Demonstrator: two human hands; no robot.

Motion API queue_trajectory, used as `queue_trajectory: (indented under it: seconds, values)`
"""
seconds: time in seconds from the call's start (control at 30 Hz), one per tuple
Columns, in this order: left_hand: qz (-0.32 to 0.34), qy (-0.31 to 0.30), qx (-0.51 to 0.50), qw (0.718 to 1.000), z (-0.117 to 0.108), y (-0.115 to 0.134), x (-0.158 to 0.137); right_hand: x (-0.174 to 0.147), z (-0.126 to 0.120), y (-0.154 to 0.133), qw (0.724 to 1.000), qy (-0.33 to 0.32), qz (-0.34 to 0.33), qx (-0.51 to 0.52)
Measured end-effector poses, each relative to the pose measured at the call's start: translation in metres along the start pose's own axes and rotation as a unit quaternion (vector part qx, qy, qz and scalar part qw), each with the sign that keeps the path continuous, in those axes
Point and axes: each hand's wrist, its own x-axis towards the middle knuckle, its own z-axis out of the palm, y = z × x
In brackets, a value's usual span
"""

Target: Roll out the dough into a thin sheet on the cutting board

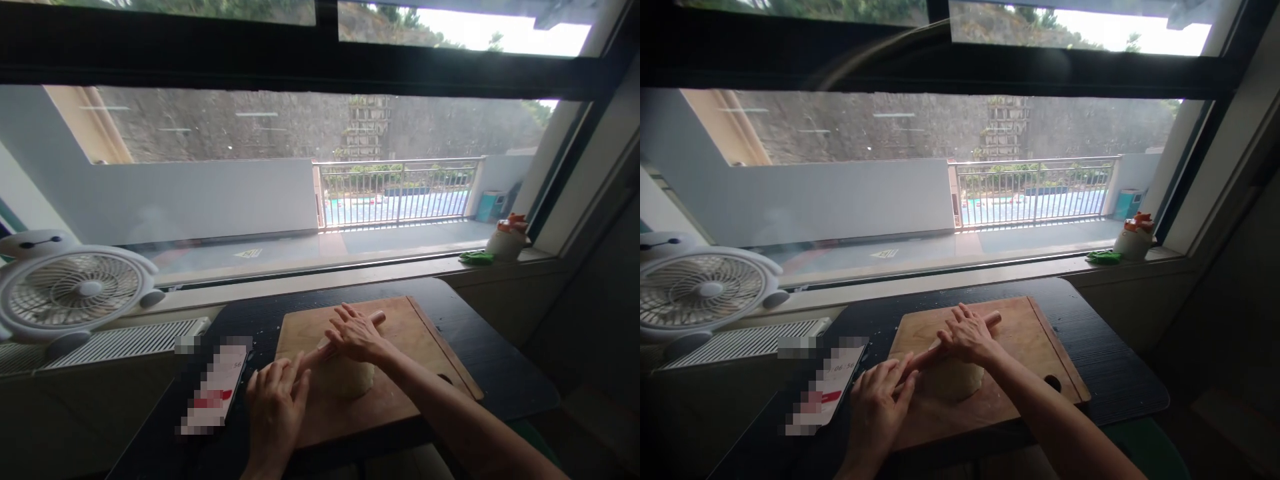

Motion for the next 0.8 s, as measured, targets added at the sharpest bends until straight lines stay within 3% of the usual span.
queue_trajectory:
  seconds: [0.1, 0.17, 0.43, 0.57, 0.67, 0.8]
  values:
    - [0.008, -0.008, 0.007, 1.000, -0.003, 0.004, -0.005, -0.020, -0.002, -0.005, 1.000, 0.019, -0.001, -0.007]
    - [0.009, -0.009, 0.009, 1.000, -0.002, 0.003, -0.004, -0.013, 0.001, -0.009, 1.000, 0.023, 0.010, -0.008]
    - [0.005, 0.008, 0.019, 1.000, 0.005, -0.022, 0.014, 0.089, 0.032, -0.014, 0.999, -0.022, 0.037, 0.016]
    - [-0.014, 0.011, 0.028, 0.999, 0.008, -0.030, 0.019, 0.114, 0.041, -0.020, 0.996, -0.052, 0.070, 0.014]
    - [-0.016, 0.009, 0.034, 0.999, 0.006, -0.029, 0.017, 0.100, 0.036, -0.024, 0.995, -0.054, 0.077, 0.015]
    - [-0.001, 0.011, 0.031, 0.999, -0.002, -0.020, 0.008, 0.036, 0.020, -0.030, 0.998, 0.004, 0.061, 0.002]
